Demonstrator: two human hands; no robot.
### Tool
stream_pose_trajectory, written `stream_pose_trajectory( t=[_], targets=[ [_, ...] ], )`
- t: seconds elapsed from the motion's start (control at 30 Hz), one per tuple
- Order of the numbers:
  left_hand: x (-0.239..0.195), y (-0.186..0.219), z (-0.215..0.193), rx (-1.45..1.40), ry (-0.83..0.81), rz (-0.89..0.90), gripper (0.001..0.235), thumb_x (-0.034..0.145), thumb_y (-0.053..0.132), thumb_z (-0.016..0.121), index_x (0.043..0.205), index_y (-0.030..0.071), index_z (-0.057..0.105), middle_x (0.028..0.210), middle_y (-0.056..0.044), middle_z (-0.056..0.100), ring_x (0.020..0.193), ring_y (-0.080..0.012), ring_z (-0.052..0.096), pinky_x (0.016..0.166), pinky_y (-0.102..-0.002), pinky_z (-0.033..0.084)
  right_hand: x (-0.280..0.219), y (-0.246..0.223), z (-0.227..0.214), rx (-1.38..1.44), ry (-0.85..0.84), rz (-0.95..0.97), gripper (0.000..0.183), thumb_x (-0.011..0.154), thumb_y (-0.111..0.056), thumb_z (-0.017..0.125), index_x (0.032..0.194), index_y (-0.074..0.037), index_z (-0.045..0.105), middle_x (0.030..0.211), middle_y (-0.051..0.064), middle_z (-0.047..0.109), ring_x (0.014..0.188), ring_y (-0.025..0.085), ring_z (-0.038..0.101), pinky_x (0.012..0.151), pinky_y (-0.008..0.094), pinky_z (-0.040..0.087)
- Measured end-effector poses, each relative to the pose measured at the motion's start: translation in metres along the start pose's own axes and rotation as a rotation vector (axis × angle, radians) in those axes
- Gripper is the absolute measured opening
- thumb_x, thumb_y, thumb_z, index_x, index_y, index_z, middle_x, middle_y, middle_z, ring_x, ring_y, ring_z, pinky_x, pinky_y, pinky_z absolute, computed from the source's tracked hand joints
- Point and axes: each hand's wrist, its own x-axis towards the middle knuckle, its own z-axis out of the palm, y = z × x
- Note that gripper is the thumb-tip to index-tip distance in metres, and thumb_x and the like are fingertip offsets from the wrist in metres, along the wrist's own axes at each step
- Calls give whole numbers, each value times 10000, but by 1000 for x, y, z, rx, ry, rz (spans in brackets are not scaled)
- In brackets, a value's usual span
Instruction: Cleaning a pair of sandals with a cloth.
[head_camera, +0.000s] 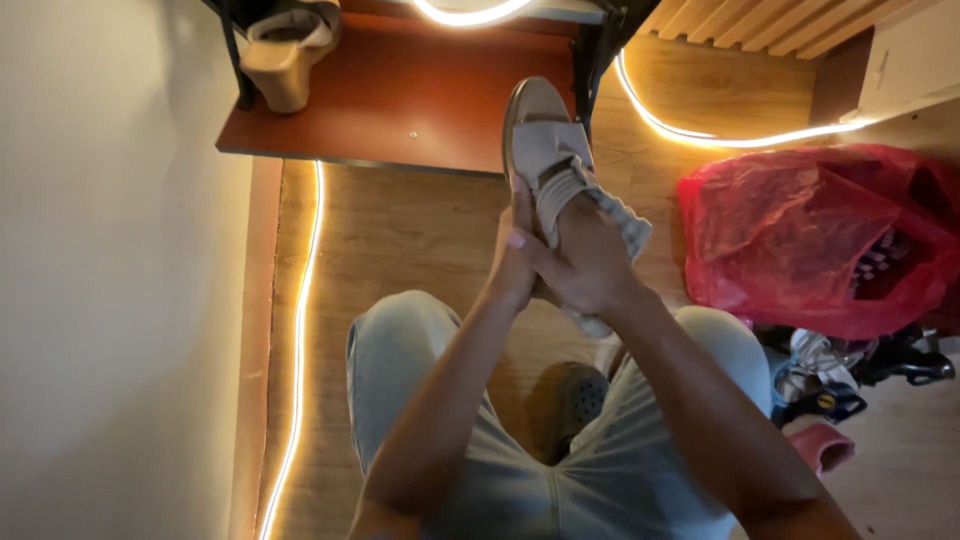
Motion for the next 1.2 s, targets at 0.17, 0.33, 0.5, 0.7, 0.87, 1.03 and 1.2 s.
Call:
stream_pose_trajectory(
  t=[0.17, 0.33, 0.5, 0.7, 0.87, 1.03, 1.2],
  targets=[
    [7, 2, 3, -1, 18, -85, 874, 1025, 703, 335, 1534, 2, 451, 1418, -126, 604, 1306, -259, 580, 1122, -417, 464, -2, 0, 5, 10, -27, 266, 497, 995, -424, 644, 1285, -20, 649, 1221, 242, 686, 1196, 379, 664, 1042, 449, 516],
    [15, 22, -2, -201, 63, 1, 821, 1036, 700, 331, 1511, 42, 454, 1387, -116, 595, 1263, -251, 585, 1117, -405, 470, -10, -27, 0, 52, 225, -31, 562, 991, -333, 684, 1384, 53, 574, 1381, 300, 599, 1339, 426, 563, 1136, 457, 441],
    [7, 23, -7, -270, 119, 48, 789, 1041, 692, 311, 1486, 59, 462, 1364, -110, 598, 1240, -247, 587, 1104, -396, 470, -11, -15, 10, -23, 272, -106, 450, 1074, -218, 586, 1423, 65, 564, 1467, 296, 576, 1434, 447, 506, 1219, 468, 375],
    [0, -5, 5, -56, 46, -23, 799, 1044, 692, 276, 1497, 63, 467, 1386, -103, 590, 1280, -231, 566, 1123, -376, 454, 6, -10, -4, 55, 107, 131, 291, 1107, -208, 540, 1222, 24, 674, 1243, 225, 689, 1225, 399, 650, 1086, 456, 499],
    [5, 8, -4, -188, -14, -15, 829, 1032, 718, 246, 1464, 53, 488, 1379, -113, 598, 1272, -240, 582, 1110, -391, 484, -10, -37, -25, 15, 401, -79, 334, 1002, -246, 693, 1224, 2, 664, 1320, 207, 692, 1240, 353, 678, 1059, 421, 539],
    [4, 15, -20, -256, -36, 37, 836, 1073, 725, 246, 1472, 33, 492, 1372, -128, 591, 1262, -254, 577, 1124, -396, 475, -16, -30, -2, -118, 123, -92, 553, 970, -272, 701, 1375, 75, 557, 1443, 292, 553, 1363, 442, 531, 1091, 492, 458],
    [-8, 9, 1, -129, -81, 64, 828, 1068, 705, 253, 1513, 39, 464, 1418, -123, 577, 1299, -249, 566, 1142, -396, 457, -3, -16, -1, -94, 31, -114, 490, 1076, -251, 605, 1413, 90, 506, 1489, 354, 505, 1402, 496, 480, 1181, 504, 410]
  ],
)
